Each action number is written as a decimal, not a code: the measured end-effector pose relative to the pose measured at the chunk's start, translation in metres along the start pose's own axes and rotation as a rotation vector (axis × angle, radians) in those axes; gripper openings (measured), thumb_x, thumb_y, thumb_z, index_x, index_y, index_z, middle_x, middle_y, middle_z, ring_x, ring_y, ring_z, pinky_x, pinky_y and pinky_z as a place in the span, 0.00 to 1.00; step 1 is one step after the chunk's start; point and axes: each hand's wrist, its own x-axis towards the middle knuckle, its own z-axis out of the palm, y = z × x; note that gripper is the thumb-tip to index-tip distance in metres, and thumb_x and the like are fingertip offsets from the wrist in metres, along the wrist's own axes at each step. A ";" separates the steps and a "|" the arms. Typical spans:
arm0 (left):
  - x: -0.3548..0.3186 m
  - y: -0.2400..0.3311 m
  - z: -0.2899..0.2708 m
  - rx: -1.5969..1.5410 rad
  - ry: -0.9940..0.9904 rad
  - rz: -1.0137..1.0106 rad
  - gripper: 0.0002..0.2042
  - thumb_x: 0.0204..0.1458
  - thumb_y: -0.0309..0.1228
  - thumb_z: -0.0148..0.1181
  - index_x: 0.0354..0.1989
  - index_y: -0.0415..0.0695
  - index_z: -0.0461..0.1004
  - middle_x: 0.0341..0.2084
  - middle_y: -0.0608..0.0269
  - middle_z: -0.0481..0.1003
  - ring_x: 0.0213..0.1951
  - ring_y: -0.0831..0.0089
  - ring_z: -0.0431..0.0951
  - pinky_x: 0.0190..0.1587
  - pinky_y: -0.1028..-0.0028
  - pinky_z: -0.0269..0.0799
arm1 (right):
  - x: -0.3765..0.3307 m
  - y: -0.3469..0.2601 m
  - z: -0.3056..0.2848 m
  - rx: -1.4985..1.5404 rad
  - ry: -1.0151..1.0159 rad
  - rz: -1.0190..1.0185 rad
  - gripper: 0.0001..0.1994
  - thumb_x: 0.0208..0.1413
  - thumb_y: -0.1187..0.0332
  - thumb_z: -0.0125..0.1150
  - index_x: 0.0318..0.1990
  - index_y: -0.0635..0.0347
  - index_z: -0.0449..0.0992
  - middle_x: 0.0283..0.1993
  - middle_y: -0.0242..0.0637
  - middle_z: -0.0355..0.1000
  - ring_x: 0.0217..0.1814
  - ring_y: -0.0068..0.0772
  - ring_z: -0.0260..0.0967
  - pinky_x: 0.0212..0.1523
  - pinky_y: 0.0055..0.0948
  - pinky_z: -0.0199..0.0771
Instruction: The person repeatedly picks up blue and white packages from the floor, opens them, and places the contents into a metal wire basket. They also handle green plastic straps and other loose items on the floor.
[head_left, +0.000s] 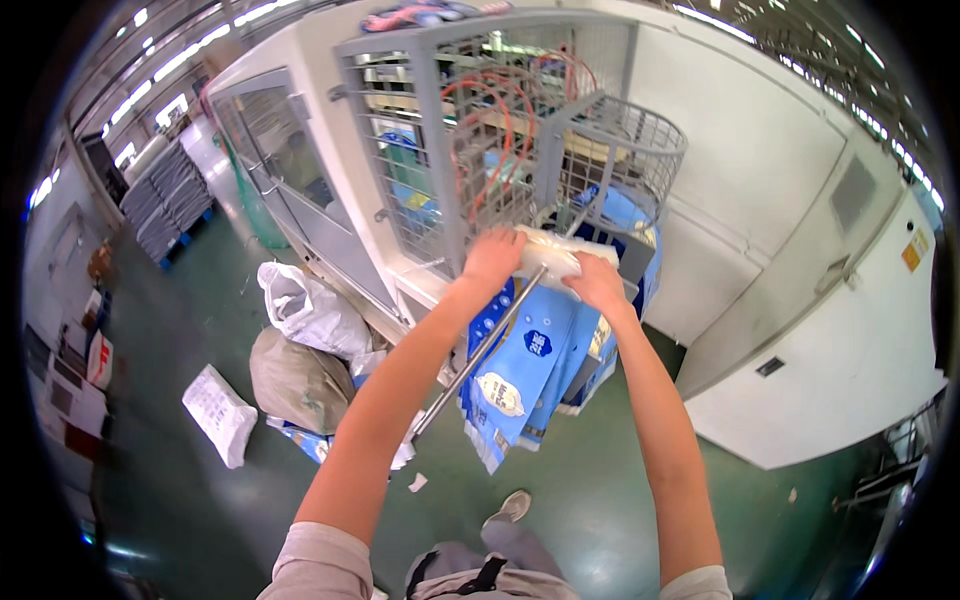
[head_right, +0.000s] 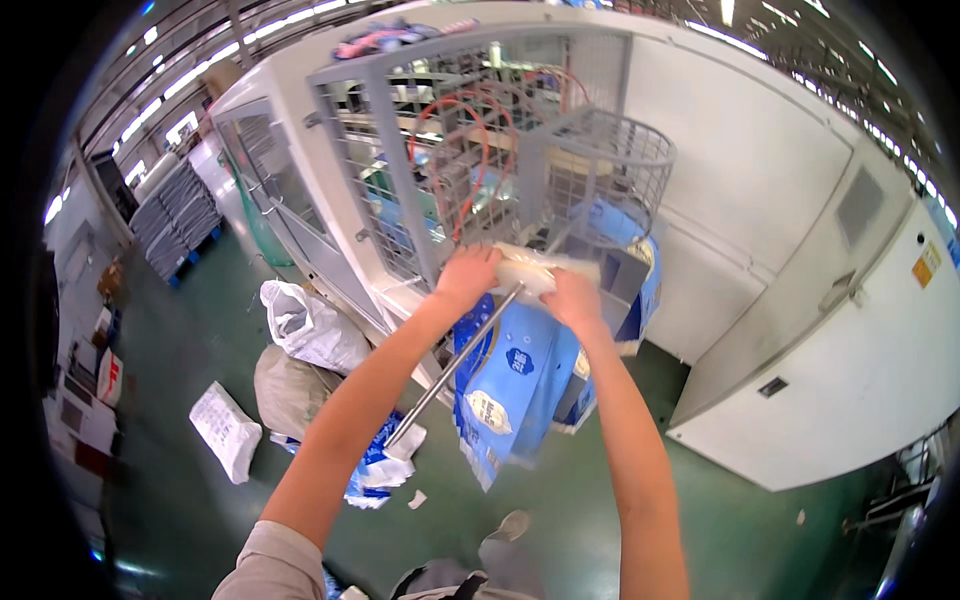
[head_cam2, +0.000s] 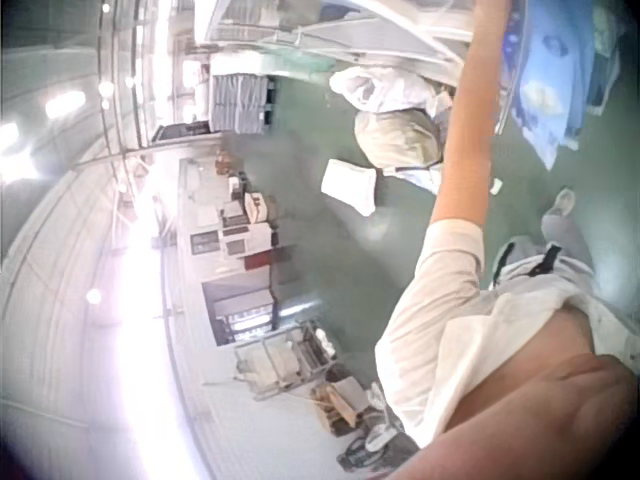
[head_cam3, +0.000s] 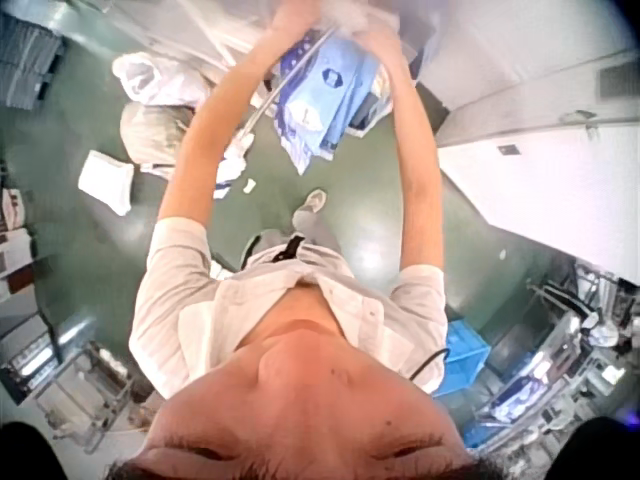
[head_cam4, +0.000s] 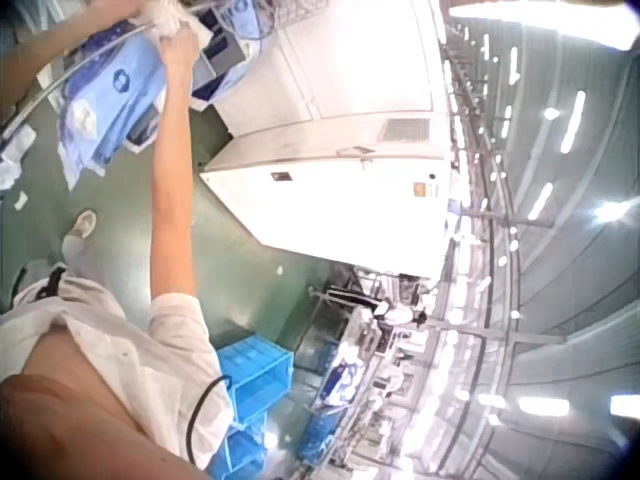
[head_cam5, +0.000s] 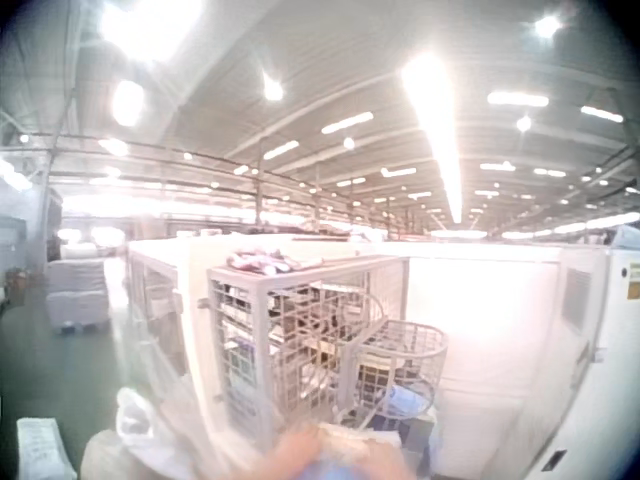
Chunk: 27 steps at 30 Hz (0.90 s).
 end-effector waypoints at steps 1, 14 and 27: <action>-0.007 -0.004 -0.005 0.035 0.082 0.020 0.23 0.49 0.36 0.68 0.53 0.43 0.70 0.48 0.57 0.76 0.53 0.62 0.74 0.56 0.63 0.68 | 0.001 -0.005 0.001 0.010 0.002 -0.001 0.24 0.52 0.63 0.67 0.57 0.56 0.73 0.43 0.50 0.79 0.48 0.56 0.77 0.49 0.50 0.77; -0.679 0.032 -0.017 -0.606 -0.226 -1.202 0.10 0.59 0.36 0.56 0.45 0.47 0.75 0.35 0.54 0.80 0.42 0.51 0.81 0.43 0.56 0.76 | -0.423 0.080 0.238 -0.096 -0.603 -0.020 0.11 0.55 0.60 0.59 0.35 0.58 0.81 0.33 0.46 0.79 0.36 0.50 0.78 0.39 0.46 0.77; -1.063 0.312 -0.042 -1.343 -1.062 -1.562 0.28 0.61 0.59 0.47 0.37 0.45 0.82 0.38 0.57 0.83 0.45 0.57 0.83 0.47 0.57 0.77 | -0.659 -0.166 0.261 -0.084 -2.054 0.190 0.25 0.65 0.47 0.57 0.26 0.60 0.77 0.25 0.30 0.76 0.23 0.21 0.68 0.27 0.23 0.69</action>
